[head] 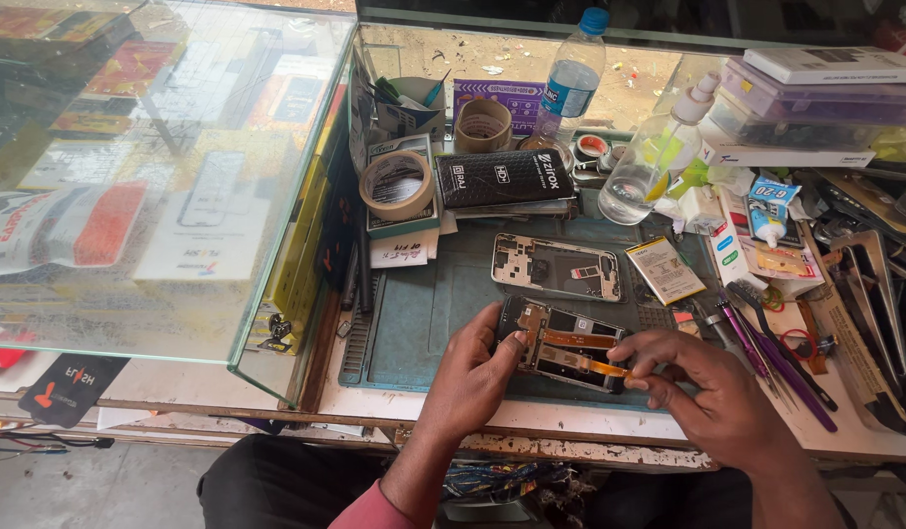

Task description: The person disassembles a smartphone by removing the back cover and unscrewing internal components. They use a screwdriver and a purple plastic tool to detach the battery and other parts. The person then removes the battery from the device and places it on the workbench.

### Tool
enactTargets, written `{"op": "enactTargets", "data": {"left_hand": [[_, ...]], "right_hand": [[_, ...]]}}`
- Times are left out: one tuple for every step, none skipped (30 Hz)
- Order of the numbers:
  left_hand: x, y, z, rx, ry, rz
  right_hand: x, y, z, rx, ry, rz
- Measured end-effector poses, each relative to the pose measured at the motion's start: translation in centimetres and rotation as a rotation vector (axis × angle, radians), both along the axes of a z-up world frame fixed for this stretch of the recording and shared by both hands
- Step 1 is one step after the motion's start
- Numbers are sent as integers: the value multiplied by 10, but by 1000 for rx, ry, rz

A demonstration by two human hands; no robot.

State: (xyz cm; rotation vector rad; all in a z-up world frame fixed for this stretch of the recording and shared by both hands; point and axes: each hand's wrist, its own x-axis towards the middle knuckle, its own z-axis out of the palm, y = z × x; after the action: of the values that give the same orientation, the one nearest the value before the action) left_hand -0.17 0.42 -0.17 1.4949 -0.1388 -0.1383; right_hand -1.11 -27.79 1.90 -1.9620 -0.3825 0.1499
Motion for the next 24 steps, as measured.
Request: {"op": "enactTargets", "data": {"left_hand": [[1, 0, -1, -1, -1, 0], [2, -1, -1, -9, -6, 0], [2, -1, -2, -14, -10, 1], [2, -1, -3, -19, -14, 3], [2, -1, -4, -27, -10, 1], [2, -1, -4, -35, -6, 0], [1, 0, -5, -43, -2, 0], [1, 1, -5, -64, 6, -6], [2, 1, -5, -87, 15, -13], [3, 2, -5, -110, 23, -21], [3, 1, -5, -140, 63, -13], [5, 1, -4, -170, 103, -4], [5, 1, -3, -200, 144, 5], [6, 1, -1, -222, 133, -4], [6, 2, 0, -245, 123, -14], [5, 2, 2, -268, 113, -24], [6, 2, 3, -265, 128, -16], [6, 2, 5, -262, 143, -8], [6, 3, 6, -257, 158, 4], [5, 4, 7, -291, 159, -1], [5, 4, 8, -325, 160, -8], [5, 4, 8, -359, 160, -14], [5, 4, 7, -390, 155, -35], [5, 4, 7, -420, 149, -55]], "right_hand": [[0, -4, -1, 17, -9, 16], [-1, -5, -2, 5, -35, 1], [-2, -3, -4, -5, -59, -12], [-2, -1, -5, -15, -83, -25], [-3, 2, -4, -34, -138, -51], [-4, 6, -3, -53, -193, -78], [-5, 11, -1, -72, -247, -103], [-6, 16, 1, -90, -270, -100], [-6, 19, 4, -111, -293, -98], [-7, 23, 7, -133, -315, -96], [-9, 24, 11, -249, -467, -73], [-12, 25, 15, -367, -617, -47], [-13, 27, 17, -485, -765, -18], [-14, 30, 17, -465, -732, -20], [-14, 32, 16, -445, -698, -22], [-15, 33, 15, -426, -665, -24], [-14, 33, 13, -385, -638, -29], [-14, 34, 10, -345, -611, -34], [-13, 36, 7, -302, -584, -36], [-12, 36, 3, -274, -583, -39], [-13, 36, -1, -248, -581, -44], [-13, 36, -5, -221, -580, -49], [-14, 35, -9, -190, -566, -76], [-14, 35, -13, -158, -552, -104]]}}
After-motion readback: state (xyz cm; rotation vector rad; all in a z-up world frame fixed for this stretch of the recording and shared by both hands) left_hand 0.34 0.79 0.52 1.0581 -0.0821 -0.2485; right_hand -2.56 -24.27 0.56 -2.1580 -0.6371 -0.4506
